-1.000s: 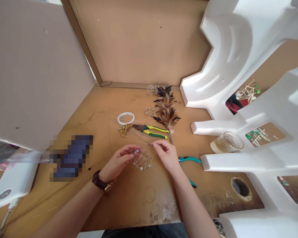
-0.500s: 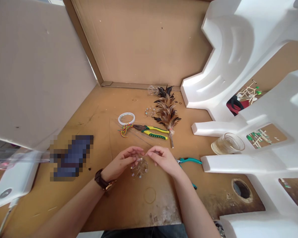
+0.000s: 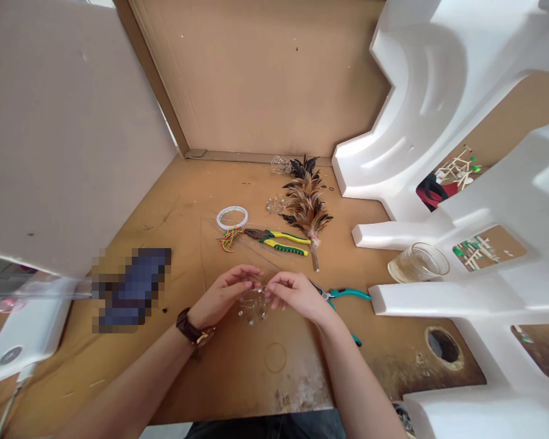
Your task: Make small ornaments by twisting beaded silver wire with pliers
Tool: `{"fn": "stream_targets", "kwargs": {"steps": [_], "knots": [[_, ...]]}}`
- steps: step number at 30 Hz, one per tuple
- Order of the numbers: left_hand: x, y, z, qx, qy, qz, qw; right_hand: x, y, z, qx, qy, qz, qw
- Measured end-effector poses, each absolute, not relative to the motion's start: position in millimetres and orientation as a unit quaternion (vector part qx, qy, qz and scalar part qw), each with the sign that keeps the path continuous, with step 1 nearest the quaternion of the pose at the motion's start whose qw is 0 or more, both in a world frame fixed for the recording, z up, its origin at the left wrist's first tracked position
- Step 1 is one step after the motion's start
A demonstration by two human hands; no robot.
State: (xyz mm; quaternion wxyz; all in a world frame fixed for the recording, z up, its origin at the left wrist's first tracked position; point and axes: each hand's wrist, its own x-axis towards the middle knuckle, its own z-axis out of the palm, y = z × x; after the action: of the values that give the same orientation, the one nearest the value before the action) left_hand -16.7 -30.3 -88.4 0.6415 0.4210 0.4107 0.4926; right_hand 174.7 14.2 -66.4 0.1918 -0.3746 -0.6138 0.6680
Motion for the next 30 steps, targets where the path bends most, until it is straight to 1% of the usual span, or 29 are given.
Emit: {"fn": "stream_targets", "kwargs": {"steps": [9,12,17,21,24,26,30], "knots": [[-14.4,-30.6,-91.5,0.423,0.416,0.488,0.64,175.2,14.3,-66.9,-0.386,-0.641,0.647,0.146],[-15.1,-29.0,-87.9,0.463,0.446,0.478,0.599,176.0,14.2,-66.3,-0.398,-0.63,0.649,0.153],[-15.9,-28.7,-87.0,0.527,0.516,0.475,0.479,179.5,18.1,-66.8,-0.432,-0.603,0.649,0.166],[-15.9,-32.2,-92.8,0.57,0.566,0.448,0.392,180.0,22.5,-70.6,-0.455,-0.58,0.643,0.209],[-15.8,-33.3,-96.2,0.596,0.578,0.42,0.365,177.5,23.5,-73.4,-0.465,-0.562,0.637,0.248],[-15.6,-32.4,-96.6,0.604,0.574,0.423,0.356,175.1,22.4,-73.5,-0.462,-0.554,0.641,0.26],[-16.1,-29.6,-93.4,0.571,0.58,0.447,0.371,172.6,17.9,-67.3,-0.447,-0.558,0.657,0.239]]}}
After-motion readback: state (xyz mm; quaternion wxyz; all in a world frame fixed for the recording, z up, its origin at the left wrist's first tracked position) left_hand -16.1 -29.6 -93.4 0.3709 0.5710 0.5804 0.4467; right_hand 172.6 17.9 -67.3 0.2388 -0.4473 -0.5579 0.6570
